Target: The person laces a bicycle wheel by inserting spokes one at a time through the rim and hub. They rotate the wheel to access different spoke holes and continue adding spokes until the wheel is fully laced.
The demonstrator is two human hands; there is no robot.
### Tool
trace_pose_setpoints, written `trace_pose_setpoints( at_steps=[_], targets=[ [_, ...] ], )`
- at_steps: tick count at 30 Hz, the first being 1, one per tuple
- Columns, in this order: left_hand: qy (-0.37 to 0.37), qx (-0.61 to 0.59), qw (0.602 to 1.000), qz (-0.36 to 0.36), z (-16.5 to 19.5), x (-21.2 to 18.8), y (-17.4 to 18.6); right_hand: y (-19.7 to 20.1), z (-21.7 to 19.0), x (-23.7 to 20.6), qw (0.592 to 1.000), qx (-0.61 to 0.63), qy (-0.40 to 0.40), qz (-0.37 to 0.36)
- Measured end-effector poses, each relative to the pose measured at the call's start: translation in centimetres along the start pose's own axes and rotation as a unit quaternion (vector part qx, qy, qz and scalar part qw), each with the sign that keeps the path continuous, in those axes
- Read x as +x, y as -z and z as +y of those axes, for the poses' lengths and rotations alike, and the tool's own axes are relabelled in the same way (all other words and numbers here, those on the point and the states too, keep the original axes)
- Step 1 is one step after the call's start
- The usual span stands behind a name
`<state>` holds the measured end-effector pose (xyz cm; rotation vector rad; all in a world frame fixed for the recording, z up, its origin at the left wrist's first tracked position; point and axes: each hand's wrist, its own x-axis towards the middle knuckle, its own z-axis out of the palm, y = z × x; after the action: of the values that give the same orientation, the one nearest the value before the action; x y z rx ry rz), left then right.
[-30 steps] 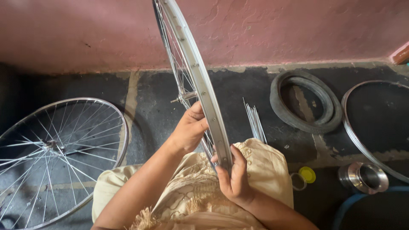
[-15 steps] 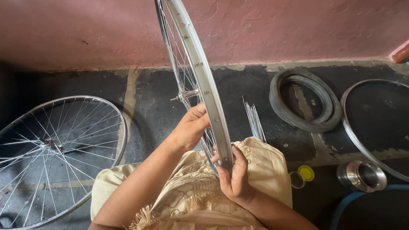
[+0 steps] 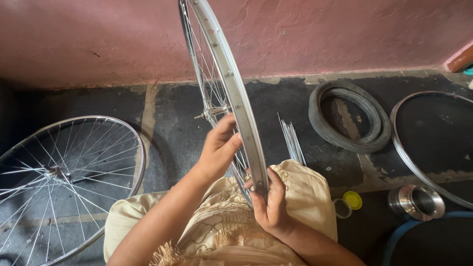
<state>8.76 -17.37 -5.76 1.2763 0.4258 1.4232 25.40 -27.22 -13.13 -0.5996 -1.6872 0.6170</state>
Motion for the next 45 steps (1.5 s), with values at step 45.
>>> trace_pose_setpoints(
  at_steps=[45],
  targets=[
    [0.003,-0.113,0.993,0.038,0.9,8.1,2.7,-0.4,1.3,-1.0,1.000,0.017,0.002,-0.013]
  ],
)
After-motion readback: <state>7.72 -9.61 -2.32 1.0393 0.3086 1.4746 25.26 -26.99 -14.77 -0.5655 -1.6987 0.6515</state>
